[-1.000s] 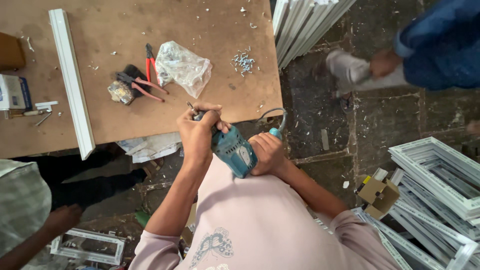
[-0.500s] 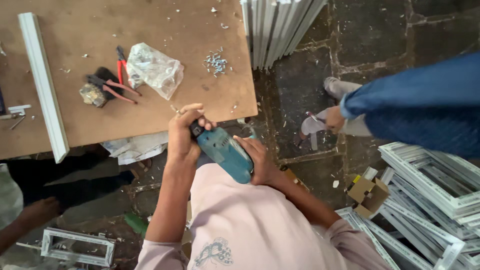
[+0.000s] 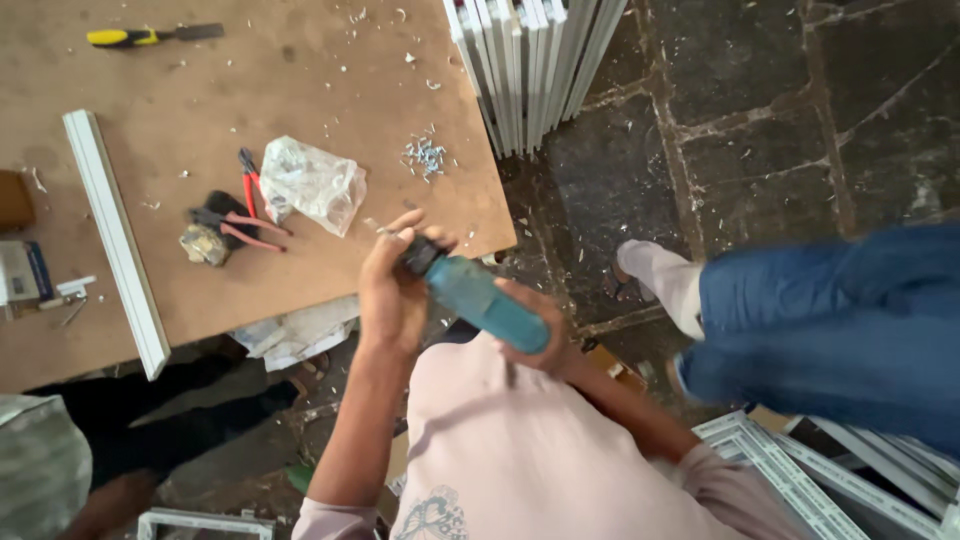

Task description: The person sits on the floor beside a stack of white window frame profiles and drives screws into them using a corded power drill. They pick screws from the worktable, position each screw on the frame, and drill it in, repeating across the stack of frames.

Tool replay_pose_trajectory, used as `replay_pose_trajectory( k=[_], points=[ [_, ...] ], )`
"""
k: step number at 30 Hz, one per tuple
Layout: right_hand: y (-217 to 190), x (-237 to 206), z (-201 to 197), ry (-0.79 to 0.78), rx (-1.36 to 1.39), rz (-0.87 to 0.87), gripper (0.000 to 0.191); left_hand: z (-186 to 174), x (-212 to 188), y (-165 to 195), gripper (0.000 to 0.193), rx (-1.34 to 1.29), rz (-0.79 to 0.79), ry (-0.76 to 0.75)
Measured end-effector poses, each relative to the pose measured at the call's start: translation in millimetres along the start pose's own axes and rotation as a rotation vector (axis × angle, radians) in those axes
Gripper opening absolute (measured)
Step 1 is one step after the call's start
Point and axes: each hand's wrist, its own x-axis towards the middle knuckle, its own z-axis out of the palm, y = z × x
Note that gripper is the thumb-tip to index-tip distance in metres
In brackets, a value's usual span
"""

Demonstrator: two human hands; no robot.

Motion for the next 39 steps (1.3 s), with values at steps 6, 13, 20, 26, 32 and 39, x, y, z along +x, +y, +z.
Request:
replay_pose_trajectory(
  k=[6, 13, 20, 26, 32, 39],
  points=[
    [-4.3, 19.5, 21.9, 0.335, 0.475, 0.171, 0.081, -84.5, 85.2, -13.3, 0.054, 0.261, -0.057, -0.233],
    [2.1, 60.0, -18.5, 0.525, 0.674, 0.179, 0.075, -159.4, 204.1, -57.9, 0.066, 1.284, 0.275, 0.329],
    [36.2, 138.1, -135.4, 0.364, 0.743, 0.127, 0.082, -76.1, 286.4, -69.5, 0.088, 1.532, 0.284, 0.666],
    [67.3, 202.2, -258.9, 0.185, 0.923, 0.111, 0.081, -12.9, 336.9, -108.3, 0.051, 1.847, 0.429, 0.915],
    [70.6, 238.8, -341.6, 0.027, 0.904, 0.275, 0.089, 2.6, 364.9, -132.6, 0.032, 1.759, 0.419, 0.963],
    [67.6, 273.7, -384.5, -0.149, 0.855, 0.336, 0.093, 4.5, 372.1, -124.3, 0.036, 1.461, 0.467, 1.111]
  ],
)
